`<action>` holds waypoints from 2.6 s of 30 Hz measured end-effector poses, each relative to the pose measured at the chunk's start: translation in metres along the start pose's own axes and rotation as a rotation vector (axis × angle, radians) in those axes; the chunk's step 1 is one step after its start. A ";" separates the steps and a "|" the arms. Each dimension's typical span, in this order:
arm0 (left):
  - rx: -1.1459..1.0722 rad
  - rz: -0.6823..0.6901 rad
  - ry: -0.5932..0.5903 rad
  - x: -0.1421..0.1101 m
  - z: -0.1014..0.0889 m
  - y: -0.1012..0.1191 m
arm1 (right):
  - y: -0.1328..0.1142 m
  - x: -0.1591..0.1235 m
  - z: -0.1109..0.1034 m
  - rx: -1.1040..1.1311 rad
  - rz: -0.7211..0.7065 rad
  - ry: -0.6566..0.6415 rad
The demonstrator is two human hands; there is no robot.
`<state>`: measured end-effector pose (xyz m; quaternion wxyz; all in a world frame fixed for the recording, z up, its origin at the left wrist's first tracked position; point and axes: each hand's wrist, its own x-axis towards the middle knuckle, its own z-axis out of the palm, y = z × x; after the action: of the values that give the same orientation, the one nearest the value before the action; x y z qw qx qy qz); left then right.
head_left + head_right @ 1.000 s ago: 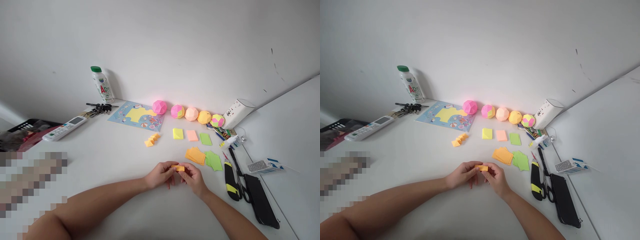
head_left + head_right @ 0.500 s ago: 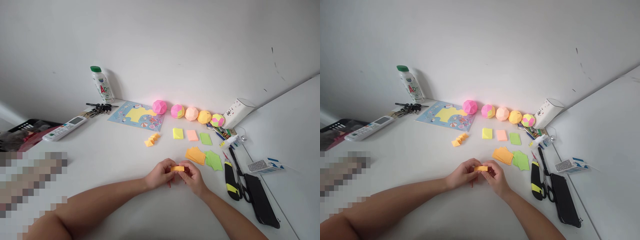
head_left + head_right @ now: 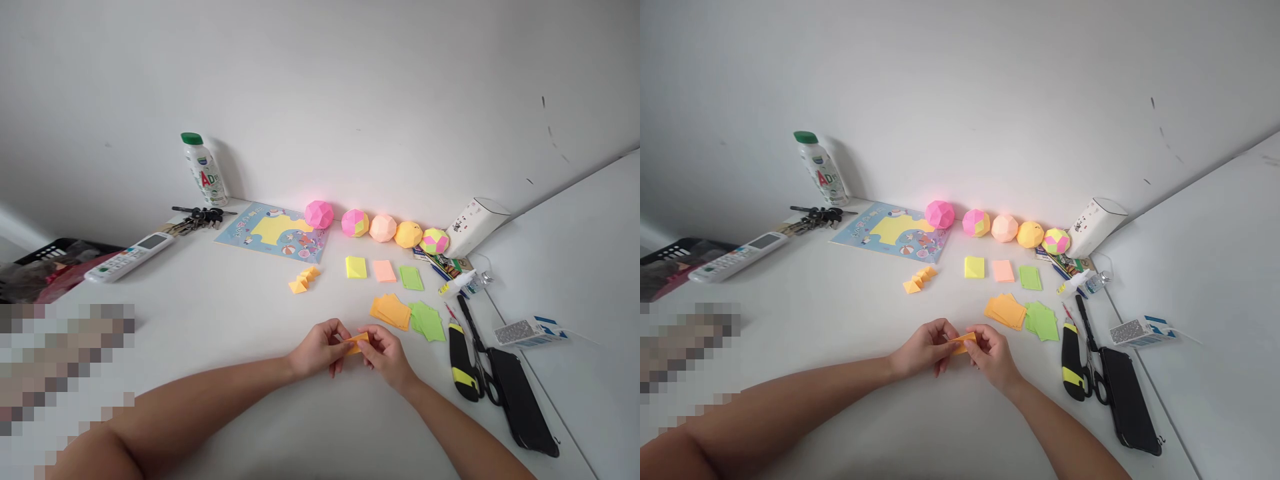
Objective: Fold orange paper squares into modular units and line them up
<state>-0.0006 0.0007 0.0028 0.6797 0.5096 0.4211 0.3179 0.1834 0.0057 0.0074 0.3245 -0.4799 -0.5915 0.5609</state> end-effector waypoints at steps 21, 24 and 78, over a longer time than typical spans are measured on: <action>-0.089 -0.056 -0.157 0.004 -0.007 0.006 | 0.001 -0.001 0.000 -0.021 -0.116 -0.008; -0.050 -0.050 -0.173 0.004 -0.007 0.006 | 0.002 -0.002 0.000 -0.024 -0.083 -0.002; -0.340 0.212 -0.184 -0.002 -0.004 0.004 | -0.005 -0.002 -0.004 0.118 -0.025 -0.166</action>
<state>-0.0052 0.0016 0.0068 0.7541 0.4559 0.2417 0.4062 0.1870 0.0061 0.0132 0.3092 -0.4044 -0.5882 0.6284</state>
